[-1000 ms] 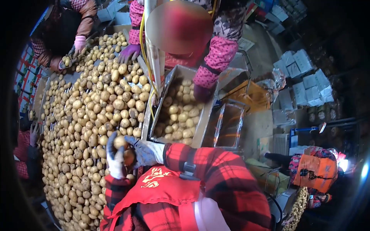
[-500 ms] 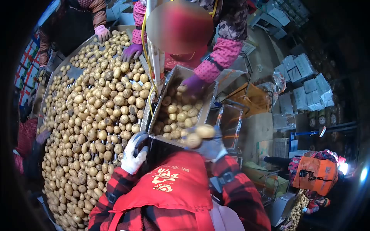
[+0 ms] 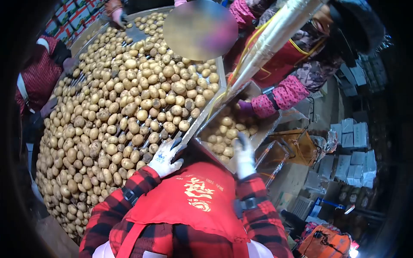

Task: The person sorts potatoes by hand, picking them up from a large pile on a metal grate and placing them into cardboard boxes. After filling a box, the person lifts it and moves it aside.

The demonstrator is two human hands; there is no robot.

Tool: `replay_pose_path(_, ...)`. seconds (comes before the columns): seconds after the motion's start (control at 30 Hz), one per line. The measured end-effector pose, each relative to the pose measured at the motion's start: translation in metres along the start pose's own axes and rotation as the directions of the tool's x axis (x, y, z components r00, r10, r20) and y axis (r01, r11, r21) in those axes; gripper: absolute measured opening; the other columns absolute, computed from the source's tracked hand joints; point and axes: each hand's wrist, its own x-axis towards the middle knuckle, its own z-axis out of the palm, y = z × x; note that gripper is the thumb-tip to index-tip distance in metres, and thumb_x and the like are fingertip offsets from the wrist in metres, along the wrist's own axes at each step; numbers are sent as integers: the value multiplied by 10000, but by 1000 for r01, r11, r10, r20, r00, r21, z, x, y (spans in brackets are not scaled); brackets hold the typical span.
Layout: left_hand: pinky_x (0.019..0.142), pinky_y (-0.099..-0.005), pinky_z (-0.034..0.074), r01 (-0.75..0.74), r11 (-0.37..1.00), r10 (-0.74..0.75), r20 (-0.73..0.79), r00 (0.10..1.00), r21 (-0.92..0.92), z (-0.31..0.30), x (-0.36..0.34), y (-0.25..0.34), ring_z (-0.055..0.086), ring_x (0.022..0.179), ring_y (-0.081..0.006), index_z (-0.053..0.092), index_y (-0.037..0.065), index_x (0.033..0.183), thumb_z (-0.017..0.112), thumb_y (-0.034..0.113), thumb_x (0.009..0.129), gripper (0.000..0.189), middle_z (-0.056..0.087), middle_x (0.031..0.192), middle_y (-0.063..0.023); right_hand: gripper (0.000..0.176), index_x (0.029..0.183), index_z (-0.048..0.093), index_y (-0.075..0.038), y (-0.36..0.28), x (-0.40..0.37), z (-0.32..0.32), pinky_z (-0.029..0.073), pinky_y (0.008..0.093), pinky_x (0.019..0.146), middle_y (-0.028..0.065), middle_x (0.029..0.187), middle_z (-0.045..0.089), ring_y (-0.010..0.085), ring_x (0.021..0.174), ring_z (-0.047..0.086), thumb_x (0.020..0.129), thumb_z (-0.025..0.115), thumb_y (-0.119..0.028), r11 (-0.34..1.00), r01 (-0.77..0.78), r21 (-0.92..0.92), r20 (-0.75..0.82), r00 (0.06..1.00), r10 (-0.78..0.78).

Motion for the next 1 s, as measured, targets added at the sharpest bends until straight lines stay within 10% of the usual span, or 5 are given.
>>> replay_pose_path(0.2,1033,-449,522,56,930,-139,-209,968,-363,-19,-12,-8,649,1189,-403,700,81,1236,613,111,918,331,674,1305,-190,450,1322,672,-86,-50,11,102,471,486,1118,196,1391,645,397,1298,598,889,734,-194,687,704,-181,589,637,-497)
replay_pose_path(0.33,1049,-510,480,215,973,-226,-565,794,-87,-28,-34,-28,625,1181,-415,697,84,1229,653,101,891,341,674,1292,-177,496,1333,670,-98,-59,27,129,468,510,1108,188,1408,636,405,1296,596,856,758,-203,564,798,-213,599,563,-570)
replay_pose_path(0.7,1167,-648,320,574,779,-464,-383,799,252,-29,-31,-48,367,1448,-488,647,126,1358,690,306,880,513,474,1520,-177,695,1498,538,-144,-136,77,302,240,662,1221,293,1590,392,516,1463,360,865,761,-326,318,888,-333,522,454,-722)
replay_pose_path(0.87,1193,-659,289,538,828,-470,-327,820,159,-36,-35,-54,327,1492,-492,615,177,1425,701,343,874,582,450,1548,-181,574,1460,558,-147,-219,159,411,356,586,1171,220,1424,548,422,1327,523,910,686,-246,323,941,-103,447,333,-830)
replay_pose_path(1.0,1202,-620,304,504,863,-474,-305,826,21,-47,-39,-64,371,1466,-489,615,165,1432,734,360,849,626,438,1573,-212,431,1365,673,-238,-238,205,493,531,511,1019,191,1361,600,380,1207,641,936,632,-258,193,938,-287,797,346,-495)
